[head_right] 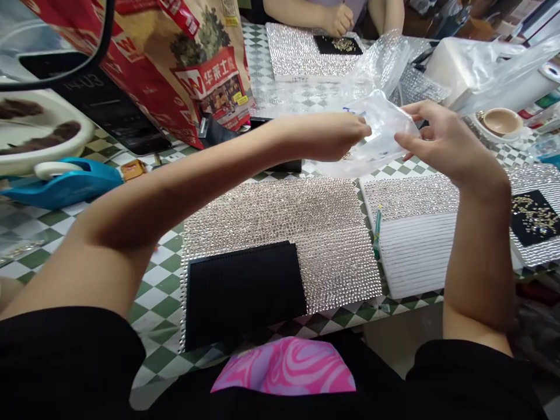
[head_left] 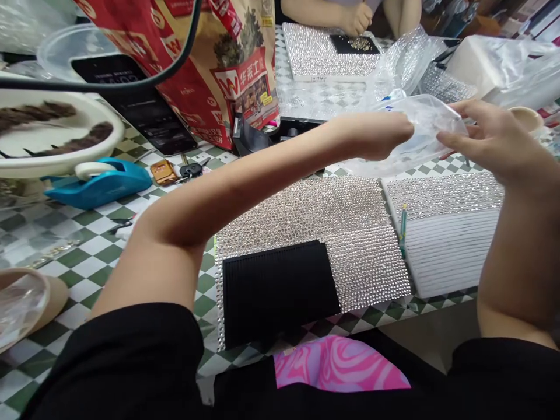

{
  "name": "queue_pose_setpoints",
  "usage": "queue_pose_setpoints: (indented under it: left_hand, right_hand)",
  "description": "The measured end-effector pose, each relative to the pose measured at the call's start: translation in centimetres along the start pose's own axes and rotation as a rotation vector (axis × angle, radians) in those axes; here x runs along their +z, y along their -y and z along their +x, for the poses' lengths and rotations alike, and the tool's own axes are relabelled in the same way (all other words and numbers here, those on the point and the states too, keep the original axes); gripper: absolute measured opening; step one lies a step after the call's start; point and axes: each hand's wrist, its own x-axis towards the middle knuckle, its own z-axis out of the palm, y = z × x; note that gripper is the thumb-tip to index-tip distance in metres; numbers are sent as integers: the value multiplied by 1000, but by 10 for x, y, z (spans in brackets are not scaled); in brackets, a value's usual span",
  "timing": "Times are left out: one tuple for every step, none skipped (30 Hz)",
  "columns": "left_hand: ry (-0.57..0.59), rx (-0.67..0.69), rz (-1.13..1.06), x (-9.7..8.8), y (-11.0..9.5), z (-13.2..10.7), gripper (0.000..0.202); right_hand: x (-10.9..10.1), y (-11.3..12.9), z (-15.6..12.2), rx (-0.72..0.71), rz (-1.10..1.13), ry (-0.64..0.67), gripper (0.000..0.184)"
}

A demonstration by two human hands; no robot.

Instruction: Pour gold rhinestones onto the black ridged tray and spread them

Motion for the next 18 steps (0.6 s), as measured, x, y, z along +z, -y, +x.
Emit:
queue_pose_setpoints:
  left_hand:
    - [-40,-14,2,-12,-6,-10,29]
    - [-78,-21,-14,-21,-11,-21,31]
    - [-139,-35,-34,-26,-14,-32,32]
    - [-217,-78,-52,-27,-15,-41,33]
    - [-299,-145,-54,-24,-15,-48,35]
    - [-345,-215,-66,-18,-14,-53,40]
    - [-345,-295,-89,-9,-13,-55,46]
    - [-306,-373,-120,-1,-12,-56,54]
    - [-244,-440,-153,8,-12,-54,61]
    - [-190,-495,-168,15,-12,-51,66]
    - [-155,-537,-165,20,-14,-47,69]
    - [-135,-567,-144,23,-15,-43,70]
    - [-132,-588,-110,24,-15,-38,68]
    - [-137,-600,-73,23,-15,-33,64]
    - [-143,-607,-40,20,-13,-27,57]
    - [-148,-609,-15,16,-9,-22,50]
    - [-150,-607,-1,11,-5,-17,42]
    - [-152,-603,6,5,0,-11,35]
  right_hand:
    - [0,-2,1,15,-1,-12,45]
    - [0,-4,1,23,-4,-26,47]
    - [-1,-4,1,22,-4,-38,49]
    - [-1,-5,0,16,-2,-45,51]
    - [-1,-5,0,14,1,-50,52]
    - [-2,-4,-1,21,2,-56,52]
    - [-2,-3,-2,34,-1,-61,52]
    - [-2,-3,-2,49,-8,-70,50]
    - [-1,-2,-3,66,-18,-79,48]
    - [-1,-1,-3,82,-28,-91,47]
    - [0,0,-2,92,-37,-108,46]
    - [0,0,-1,96,-46,-127,46]
    - [1,-1,0,96,-54,-148,46]
    - [1,-2,2,88,-59,-166,45]
    - [1,-4,5,79,-58,-182,43]
    - [0,-7,7,68,-54,-195,41]
    - [-2,-11,9,57,-49,-202,38]
    - [-4,-16,11,42,-45,-203,36]
